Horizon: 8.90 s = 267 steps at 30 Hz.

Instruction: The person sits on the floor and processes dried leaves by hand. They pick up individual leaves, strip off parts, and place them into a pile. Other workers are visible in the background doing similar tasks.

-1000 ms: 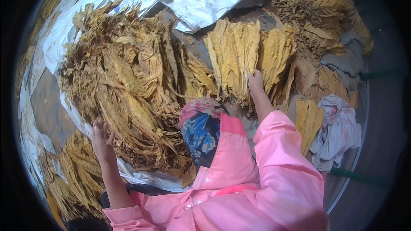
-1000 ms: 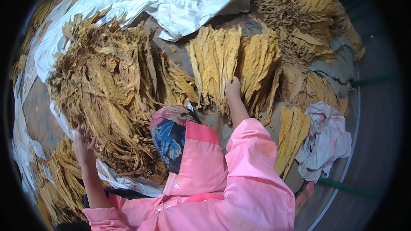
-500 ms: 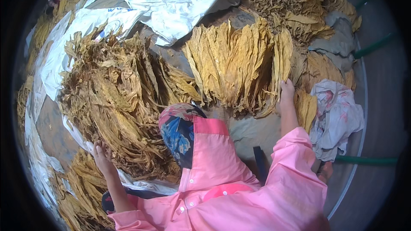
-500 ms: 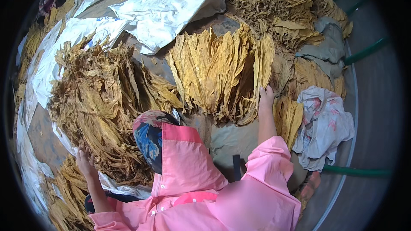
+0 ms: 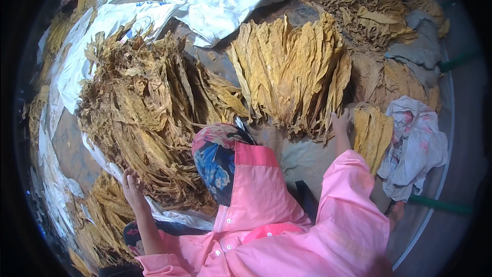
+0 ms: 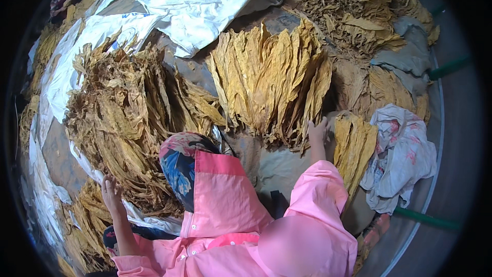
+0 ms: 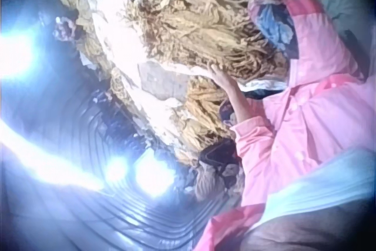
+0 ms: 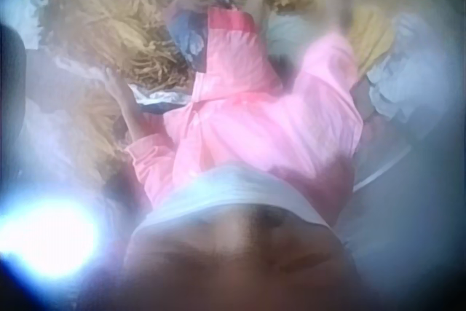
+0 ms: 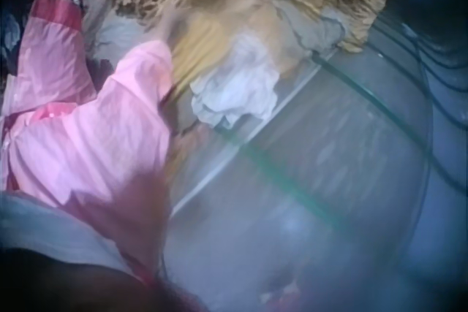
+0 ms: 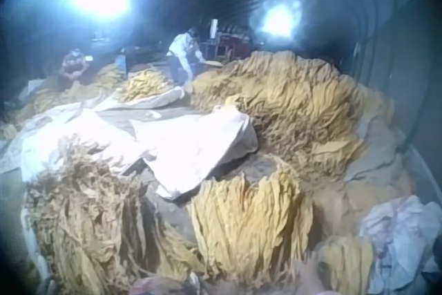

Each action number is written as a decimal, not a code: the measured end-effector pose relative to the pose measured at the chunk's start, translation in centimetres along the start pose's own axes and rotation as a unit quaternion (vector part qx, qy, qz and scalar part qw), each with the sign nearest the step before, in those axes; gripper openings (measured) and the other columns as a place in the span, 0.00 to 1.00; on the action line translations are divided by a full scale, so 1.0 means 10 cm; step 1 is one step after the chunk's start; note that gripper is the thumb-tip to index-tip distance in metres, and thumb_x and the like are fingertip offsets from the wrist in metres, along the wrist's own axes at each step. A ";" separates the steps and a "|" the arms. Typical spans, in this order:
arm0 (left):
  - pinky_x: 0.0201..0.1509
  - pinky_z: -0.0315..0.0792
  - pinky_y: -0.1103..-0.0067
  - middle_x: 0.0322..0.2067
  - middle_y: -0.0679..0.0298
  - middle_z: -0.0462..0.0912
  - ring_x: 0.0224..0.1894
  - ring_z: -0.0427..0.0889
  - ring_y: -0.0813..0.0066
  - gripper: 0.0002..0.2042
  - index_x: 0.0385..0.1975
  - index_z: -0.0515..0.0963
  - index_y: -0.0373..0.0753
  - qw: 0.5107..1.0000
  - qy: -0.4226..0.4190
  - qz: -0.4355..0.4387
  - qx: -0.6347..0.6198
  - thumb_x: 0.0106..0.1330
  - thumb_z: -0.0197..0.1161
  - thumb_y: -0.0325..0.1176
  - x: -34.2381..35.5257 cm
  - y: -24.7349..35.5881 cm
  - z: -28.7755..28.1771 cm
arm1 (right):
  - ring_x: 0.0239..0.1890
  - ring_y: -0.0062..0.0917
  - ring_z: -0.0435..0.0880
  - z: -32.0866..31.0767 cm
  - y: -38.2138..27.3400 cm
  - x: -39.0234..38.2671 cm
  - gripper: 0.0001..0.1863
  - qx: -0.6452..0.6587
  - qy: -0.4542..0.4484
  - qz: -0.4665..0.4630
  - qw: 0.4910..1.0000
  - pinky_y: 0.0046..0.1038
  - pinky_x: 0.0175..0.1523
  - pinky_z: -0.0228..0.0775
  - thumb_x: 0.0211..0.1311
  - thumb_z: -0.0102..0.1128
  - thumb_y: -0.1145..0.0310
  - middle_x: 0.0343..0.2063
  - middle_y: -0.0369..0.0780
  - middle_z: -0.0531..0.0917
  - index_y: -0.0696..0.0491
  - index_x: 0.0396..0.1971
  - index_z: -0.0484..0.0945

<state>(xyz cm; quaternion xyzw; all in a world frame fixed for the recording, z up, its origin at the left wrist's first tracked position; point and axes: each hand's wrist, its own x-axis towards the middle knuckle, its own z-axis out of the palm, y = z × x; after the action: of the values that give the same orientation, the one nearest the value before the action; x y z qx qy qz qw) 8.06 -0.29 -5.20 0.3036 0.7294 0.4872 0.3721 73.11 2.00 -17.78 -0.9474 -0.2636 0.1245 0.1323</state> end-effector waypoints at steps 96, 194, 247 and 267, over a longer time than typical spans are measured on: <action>0.41 0.67 0.84 0.41 0.66 0.72 0.41 0.71 0.81 0.14 0.44 0.70 0.36 0.947 0.008 0.049 -0.318 0.65 0.49 0.38 0.16 0.52 -1.36 | 0.53 0.44 0.62 0.74 -3.19 -4.64 0.37 -0.217 -0.117 -0.717 0.652 0.38 0.51 0.62 0.45 0.62 0.62 0.49 0.51 0.63 0.58 0.53 0.54; 0.51 0.64 0.75 0.42 0.45 0.72 0.46 0.72 0.57 0.35 0.53 0.55 0.28 0.995 -0.087 0.043 -0.004 0.43 0.61 0.29 0.15 -0.25 -0.32 | 0.42 0.22 0.70 0.65 -3.06 -4.67 0.29 0.436 -0.614 -0.187 0.632 0.24 0.45 0.65 0.55 0.54 0.70 0.43 0.42 0.69 0.62 0.54 0.53; 0.42 0.67 0.77 0.35 0.54 0.75 0.37 0.74 0.67 0.16 0.41 0.68 0.28 0.968 0.098 -0.057 -0.225 0.49 0.50 0.23 0.22 -0.37 -0.46 | 0.32 0.19 0.75 0.62 -3.35 -4.21 0.16 0.265 -0.374 -0.371 0.807 0.21 0.39 0.67 0.51 0.54 0.72 0.29 0.37 0.77 0.59 0.42 0.72; 0.54 0.61 0.73 0.47 0.46 0.64 0.49 0.66 0.57 0.27 0.51 0.59 0.26 0.991 0.010 0.134 0.014 0.48 0.54 0.29 0.17 -0.24 -0.35 | 0.44 0.39 0.71 0.78 -3.29 -4.42 0.14 0.161 -0.247 -0.610 0.735 0.33 0.51 0.61 0.58 0.46 0.68 0.39 0.48 0.74 0.59 0.42 0.70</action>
<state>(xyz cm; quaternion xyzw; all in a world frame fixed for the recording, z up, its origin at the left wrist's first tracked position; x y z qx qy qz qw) 4.04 -1.43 -7.02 0.3988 0.6926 0.5251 0.2924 18.70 7.14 -7.30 -0.4835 -0.7847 0.2869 0.2609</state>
